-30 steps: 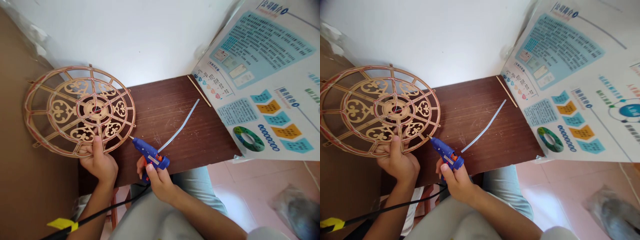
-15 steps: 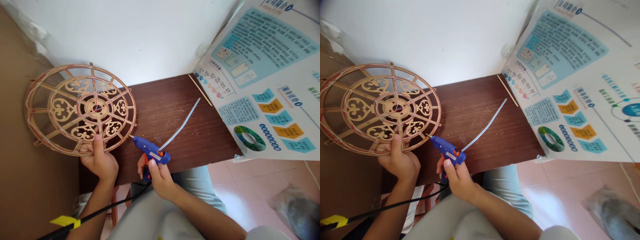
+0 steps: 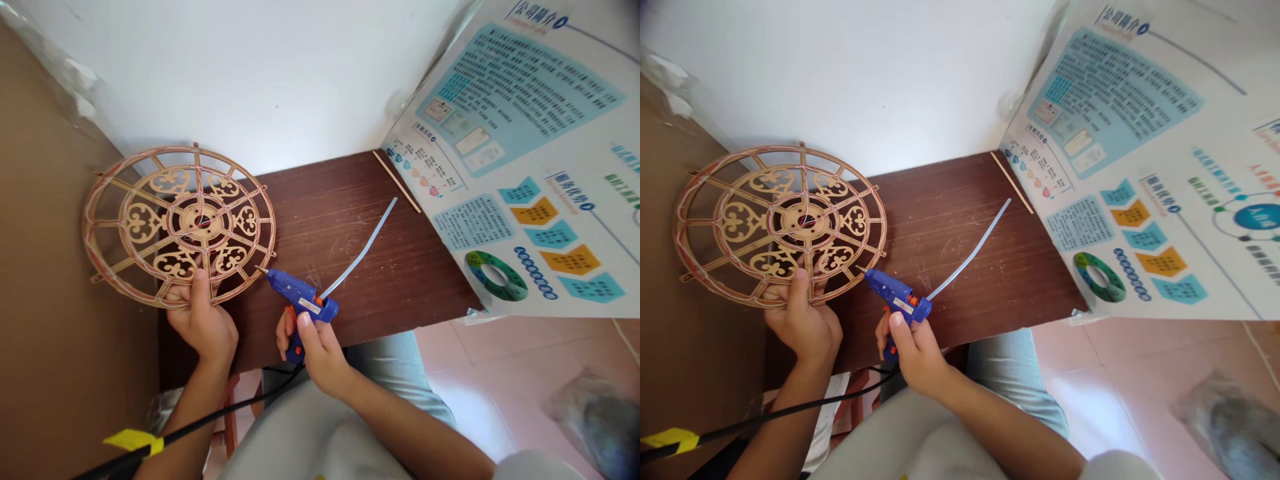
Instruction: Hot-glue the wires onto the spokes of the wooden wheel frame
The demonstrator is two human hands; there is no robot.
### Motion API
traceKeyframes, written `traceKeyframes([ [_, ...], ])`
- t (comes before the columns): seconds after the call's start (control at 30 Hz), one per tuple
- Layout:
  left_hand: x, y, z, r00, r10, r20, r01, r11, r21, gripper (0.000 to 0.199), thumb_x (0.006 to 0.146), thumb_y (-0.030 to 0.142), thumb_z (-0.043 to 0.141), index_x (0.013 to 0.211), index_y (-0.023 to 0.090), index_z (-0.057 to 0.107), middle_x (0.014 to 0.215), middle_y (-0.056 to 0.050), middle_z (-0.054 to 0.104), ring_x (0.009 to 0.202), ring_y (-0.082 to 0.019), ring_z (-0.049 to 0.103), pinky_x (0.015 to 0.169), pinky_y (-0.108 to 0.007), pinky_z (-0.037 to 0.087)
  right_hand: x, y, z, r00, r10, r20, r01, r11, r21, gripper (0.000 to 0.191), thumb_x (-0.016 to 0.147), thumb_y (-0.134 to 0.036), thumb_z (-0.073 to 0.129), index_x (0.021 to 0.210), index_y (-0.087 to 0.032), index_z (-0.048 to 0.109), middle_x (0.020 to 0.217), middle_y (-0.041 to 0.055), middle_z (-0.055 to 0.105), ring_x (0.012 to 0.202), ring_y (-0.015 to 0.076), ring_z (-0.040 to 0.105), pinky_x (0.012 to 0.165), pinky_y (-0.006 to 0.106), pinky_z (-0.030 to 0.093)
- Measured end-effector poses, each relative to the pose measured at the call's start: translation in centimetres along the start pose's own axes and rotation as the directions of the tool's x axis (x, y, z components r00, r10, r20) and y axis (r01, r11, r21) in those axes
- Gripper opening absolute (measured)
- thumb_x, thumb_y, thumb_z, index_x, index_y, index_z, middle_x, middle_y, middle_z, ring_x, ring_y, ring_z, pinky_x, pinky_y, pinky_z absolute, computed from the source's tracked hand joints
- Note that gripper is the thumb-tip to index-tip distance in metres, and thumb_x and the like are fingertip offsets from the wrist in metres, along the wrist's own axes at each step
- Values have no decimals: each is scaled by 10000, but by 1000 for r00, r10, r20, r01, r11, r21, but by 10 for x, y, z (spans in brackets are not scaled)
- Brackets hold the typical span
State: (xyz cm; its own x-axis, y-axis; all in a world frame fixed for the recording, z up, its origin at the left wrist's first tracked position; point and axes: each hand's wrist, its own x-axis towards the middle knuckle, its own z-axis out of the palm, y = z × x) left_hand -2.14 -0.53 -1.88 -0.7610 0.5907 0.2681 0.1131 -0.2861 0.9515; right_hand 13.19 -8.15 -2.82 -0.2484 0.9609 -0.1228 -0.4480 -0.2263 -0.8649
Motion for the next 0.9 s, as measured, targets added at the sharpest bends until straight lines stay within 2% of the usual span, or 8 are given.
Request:
traceKeyframes([
  [0.1, 0, 0, 0, 999, -41, 13, 41, 998, -37, 497, 869, 308, 803, 765, 243, 322, 969, 2, 730, 1108, -261, 804, 801, -355, 674, 0, -2, -1, 1000, -2, 0, 2, 1000, -12, 581, 1088, -761, 491, 869, -230, 572, 724, -8, 582, 610, 152, 558, 590, 288, 468],
  [0.27, 0, -1, 2, 995, -98, 17, 99, 994, -51, 488, 853, 296, 808, 760, 237, 332, 929, 4, 733, 1048, -230, 810, 825, -339, 666, -3, -4, -1, 1000, -9, 15, 10, 999, -39, 616, 1102, -741, 478, 774, -228, 570, 696, -4, 551, 611, 154, 527, 584, 290, 449],
  [0.4, 0, -1, 2, 993, -112, 26, 113, 993, -31, 480, 860, 303, 796, 769, 239, 329, 949, -2, 737, 1013, -216, 802, 811, -339, 663, -4, -4, -2, 999, 6, 34, -4, 999, -42, 592, 1112, -726, 477, 839, -216, 605, 748, 11, 591, 642, 153, 550, 606, 290, 461],
  [0.57, -1, 3, 3, 990, -139, 23, 140, 988, -61, 487, 846, 290, 822, 749, 233, 349, 931, 9, 746, 989, -216, 812, 824, -356, 673, -4, -2, -3, 999, -20, 37, 22, 999, -39, 601, 1103, -745, 470, 790, -236, 536, 681, -7, 554, 593, 147, 514, 565, 281, 437],
  [0.7, -3, 5, 5, 979, -200, 23, 202, 968, -149, 487, 837, 274, 858, 725, 227, 385, 965, -10, 793, 1037, -233, 824, 842, -345, 671, -5, -2, -4, 999, -10, 42, 11, 999, -34, 546, 1118, -706, 483, 888, -220, 577, 761, 24, 644, 627, 149, 579, 592, 278, 465],
  [0.9, -4, 5, 4, 975, -221, -3, 218, 963, -157, 502, 819, 298, 885, 711, 223, 401, 898, 10, 781, 1001, -229, 834, 816, -320, 665, -6, -2, -4, 1000, 2, 31, -1, 1000, -13, 563, 1112, -726, 461, 837, -238, 518, 716, 15, 625, 594, 155, 587, 579, 287, 474],
])
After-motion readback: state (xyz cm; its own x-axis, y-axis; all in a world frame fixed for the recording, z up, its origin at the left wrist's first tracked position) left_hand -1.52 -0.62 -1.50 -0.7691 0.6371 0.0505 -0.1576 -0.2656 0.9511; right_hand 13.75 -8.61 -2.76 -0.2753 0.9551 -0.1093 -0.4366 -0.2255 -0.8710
